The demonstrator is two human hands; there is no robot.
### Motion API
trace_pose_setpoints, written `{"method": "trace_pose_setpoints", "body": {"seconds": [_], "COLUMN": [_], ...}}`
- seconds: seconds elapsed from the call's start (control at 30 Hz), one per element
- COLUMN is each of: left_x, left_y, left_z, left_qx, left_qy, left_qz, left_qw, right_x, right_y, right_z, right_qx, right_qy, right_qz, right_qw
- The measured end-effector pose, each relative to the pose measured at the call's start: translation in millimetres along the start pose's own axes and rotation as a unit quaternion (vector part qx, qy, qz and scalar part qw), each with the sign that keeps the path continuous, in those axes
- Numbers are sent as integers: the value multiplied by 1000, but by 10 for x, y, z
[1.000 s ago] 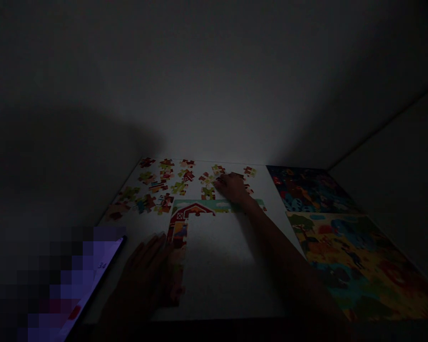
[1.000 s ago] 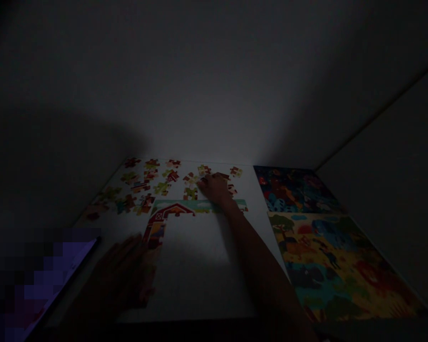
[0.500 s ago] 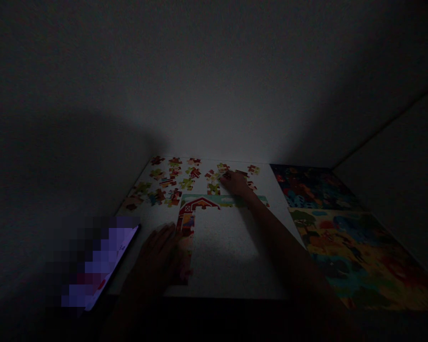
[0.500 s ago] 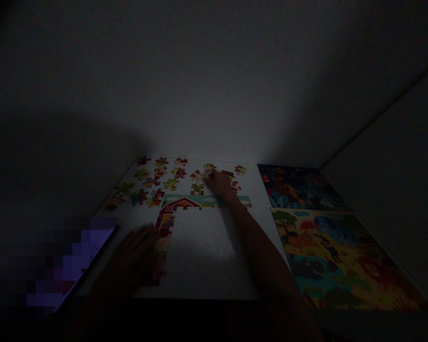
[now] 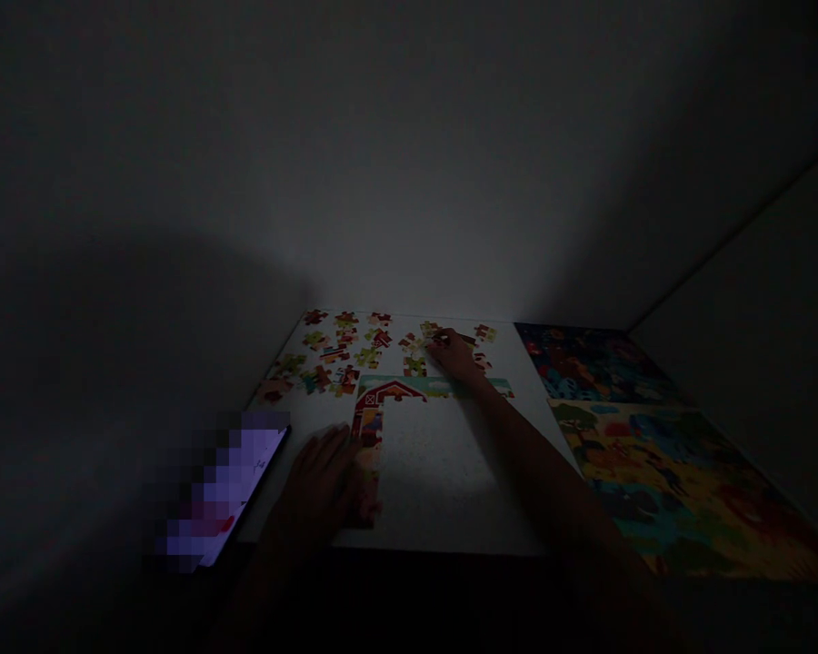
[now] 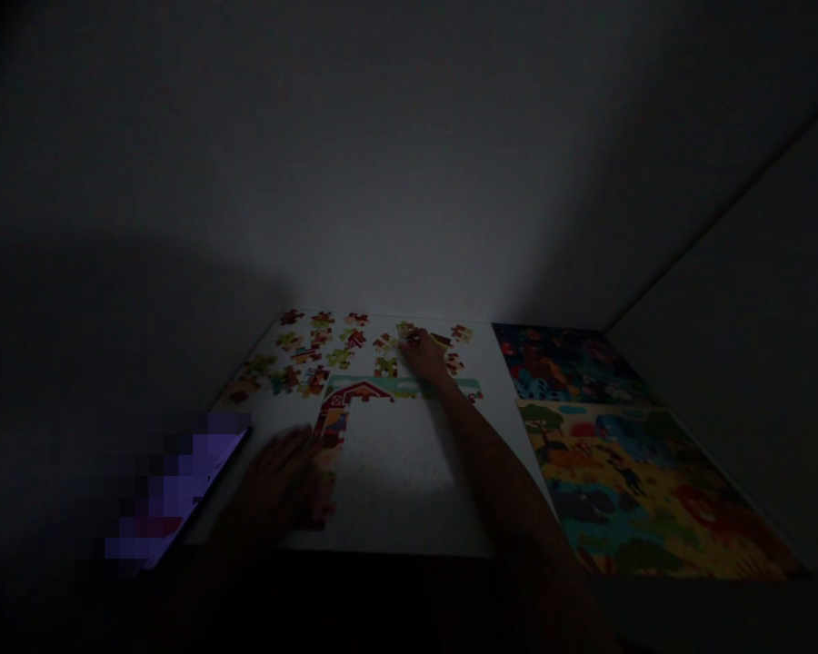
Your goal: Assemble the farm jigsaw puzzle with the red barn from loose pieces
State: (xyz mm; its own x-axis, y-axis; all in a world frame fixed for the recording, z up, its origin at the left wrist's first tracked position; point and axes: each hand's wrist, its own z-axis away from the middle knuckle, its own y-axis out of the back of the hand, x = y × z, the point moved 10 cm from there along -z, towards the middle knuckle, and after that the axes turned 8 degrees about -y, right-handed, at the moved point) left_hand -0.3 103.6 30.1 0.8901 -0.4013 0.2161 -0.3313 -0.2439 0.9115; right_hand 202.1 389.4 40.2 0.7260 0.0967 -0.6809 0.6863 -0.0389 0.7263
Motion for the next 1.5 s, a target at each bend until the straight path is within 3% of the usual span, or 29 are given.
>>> {"method": "trace_pose_setpoints", "body": {"seconds": [0.13, 0.3, 0.6, 0.73, 0.87, 1.03, 1.5], "left_x": [-13, 1, 29, 59, 85, 91, 98], "left_y": [-14, -13, 53, 85, 111, 128, 185], "left_z": [5, -13, 10, 10, -4, -6, 6], "left_qx": [7, 6, 33, 33, 28, 23, 37], "left_qy": [14, 23, 31, 32, 35, 35, 44], "left_qz": [8, 8, 32, 37, 33, 36, 68], "left_qw": [1000, 1000, 998, 998, 998, 998, 996], "right_x": [51, 103, 194, 88, -67, -113, -136], "right_y": [102, 273, 218, 148, 69, 68, 158], "right_z": [39, 291, 1270, 1667, 1964, 2207, 2424], "right_qx": [-12, -2, -31, -45, -51, -35, -44], "right_qy": [-12, -12, -82, -77, -43, -28, -20], "right_qz": [-163, -268, -350, -371, -377, -291, -212], "right_qw": [986, 963, 933, 925, 924, 956, 976]}}
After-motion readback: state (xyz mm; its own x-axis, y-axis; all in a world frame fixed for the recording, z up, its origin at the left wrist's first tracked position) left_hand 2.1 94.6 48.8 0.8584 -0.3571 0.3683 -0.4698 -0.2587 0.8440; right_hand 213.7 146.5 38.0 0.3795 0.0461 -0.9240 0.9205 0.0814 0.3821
